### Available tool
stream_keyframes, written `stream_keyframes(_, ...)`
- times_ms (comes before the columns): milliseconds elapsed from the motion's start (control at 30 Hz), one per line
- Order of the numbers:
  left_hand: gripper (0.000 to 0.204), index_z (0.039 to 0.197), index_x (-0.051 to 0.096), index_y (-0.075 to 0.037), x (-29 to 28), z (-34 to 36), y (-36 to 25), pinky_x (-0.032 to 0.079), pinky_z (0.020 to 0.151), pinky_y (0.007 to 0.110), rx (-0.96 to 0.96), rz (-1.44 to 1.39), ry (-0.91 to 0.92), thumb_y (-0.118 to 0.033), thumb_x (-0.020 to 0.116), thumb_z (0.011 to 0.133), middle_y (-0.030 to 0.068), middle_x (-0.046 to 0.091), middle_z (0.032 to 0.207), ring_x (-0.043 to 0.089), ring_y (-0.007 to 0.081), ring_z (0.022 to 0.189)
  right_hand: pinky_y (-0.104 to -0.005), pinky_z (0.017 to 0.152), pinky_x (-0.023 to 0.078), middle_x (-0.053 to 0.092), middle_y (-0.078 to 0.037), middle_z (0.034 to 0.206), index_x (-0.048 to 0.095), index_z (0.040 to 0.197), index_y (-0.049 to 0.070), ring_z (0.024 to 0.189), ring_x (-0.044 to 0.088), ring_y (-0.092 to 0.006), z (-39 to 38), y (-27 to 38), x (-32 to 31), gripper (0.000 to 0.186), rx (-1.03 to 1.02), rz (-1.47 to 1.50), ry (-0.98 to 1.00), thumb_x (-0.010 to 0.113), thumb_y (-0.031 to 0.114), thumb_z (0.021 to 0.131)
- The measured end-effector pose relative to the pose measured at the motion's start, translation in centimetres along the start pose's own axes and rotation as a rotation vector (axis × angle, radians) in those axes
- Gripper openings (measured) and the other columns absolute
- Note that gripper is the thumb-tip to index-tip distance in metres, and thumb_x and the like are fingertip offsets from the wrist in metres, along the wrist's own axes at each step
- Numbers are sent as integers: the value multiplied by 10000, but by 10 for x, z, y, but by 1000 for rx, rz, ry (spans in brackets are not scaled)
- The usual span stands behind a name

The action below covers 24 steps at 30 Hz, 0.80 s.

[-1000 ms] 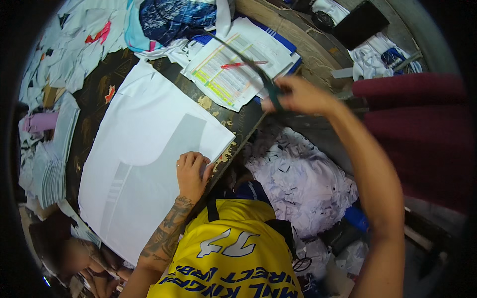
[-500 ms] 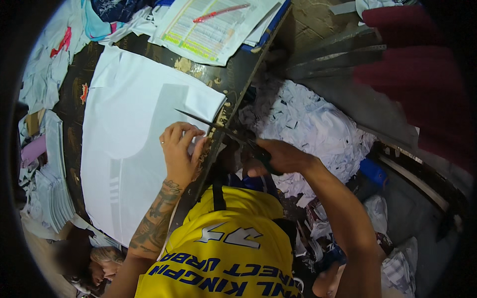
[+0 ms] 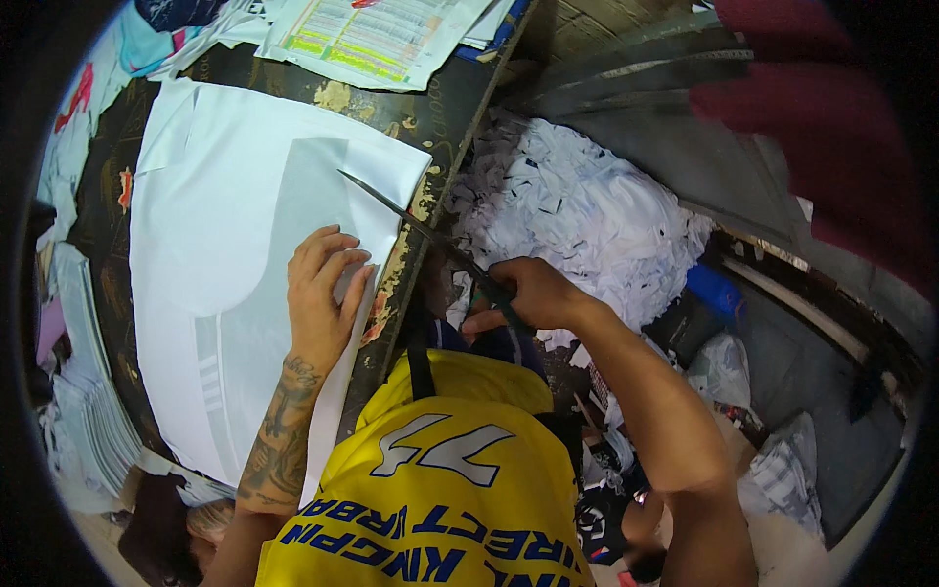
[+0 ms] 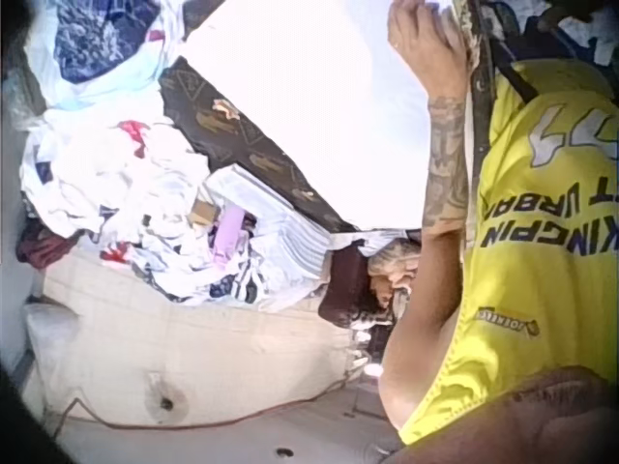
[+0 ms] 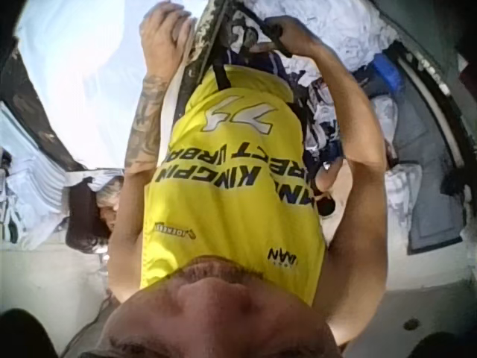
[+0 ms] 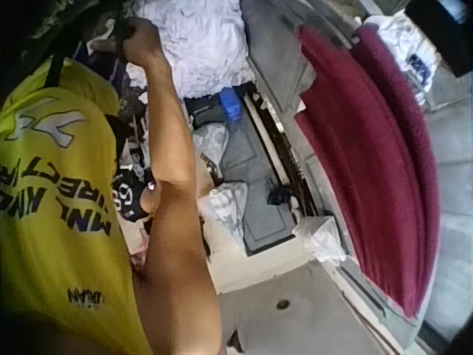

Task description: The person uses shears to cut a large white sheet of fabric on a table, following a pattern. They repeatedly trim the edges, fold the cut piece, and place it aside. The person then picks up a printed jersey design, cuts around it, and continues cutting additional white fabric pieces.

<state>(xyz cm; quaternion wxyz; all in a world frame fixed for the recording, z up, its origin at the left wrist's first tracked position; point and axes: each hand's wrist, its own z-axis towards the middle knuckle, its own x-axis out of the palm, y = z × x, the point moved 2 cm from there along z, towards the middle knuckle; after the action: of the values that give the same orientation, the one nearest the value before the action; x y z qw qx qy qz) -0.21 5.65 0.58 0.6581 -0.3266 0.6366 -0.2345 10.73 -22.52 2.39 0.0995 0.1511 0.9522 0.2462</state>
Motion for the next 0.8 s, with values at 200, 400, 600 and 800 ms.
stream_keyframes(200, 127, 1064, 757, -49, -4, 0, 6, 418, 1118, 476, 20, -45, 36, -78, 766, 941, 95, 689, 1258, 581, 341, 1365, -387, 764, 530, 713, -112, 812, 738, 892, 11, 805, 691, -239, -1, 4, 60, 714, 136, 77, -136, 952, 669, 715)
stream_keyframes(400, 160, 1096, 760, -44, -5, -2, 17, 412, 1142, 481, 28, -103, 78, -9, 709, 948, 105, 685, 1276, 576, 345, 1374, -403, 766, 549, 737, -114, 819, 773, 940, -2, 784, 710, -243, -7, 43, 99, 713, 214, 175, -194, 932, 668, 752)
stream_keyframes(600, 271, 1116, 756, -38, -7, -1, 26, 425, 1137, 478, 40, -152, 89, 83, 643, 902, 122, 681, 1260, 578, 361, 1361, -353, 755, 528, 724, -51, 791, 792, 963, 0, 759, 661, -162, 2, 79, 135, 542, 211, 428, -266, 937, 509, 843)
stream_keyframes(800, 353, 1099, 742, -32, -4, 3, 31, 435, 1114, 479, 47, -192, 69, 117, 592, 816, 131, 680, 1231, 590, 371, 1327, -320, 720, 514, 702, -29, 771, 775, 917, 9, 739, 642, -133, 23, 91, 144, 526, 168, 447, -335, 938, 503, 846)
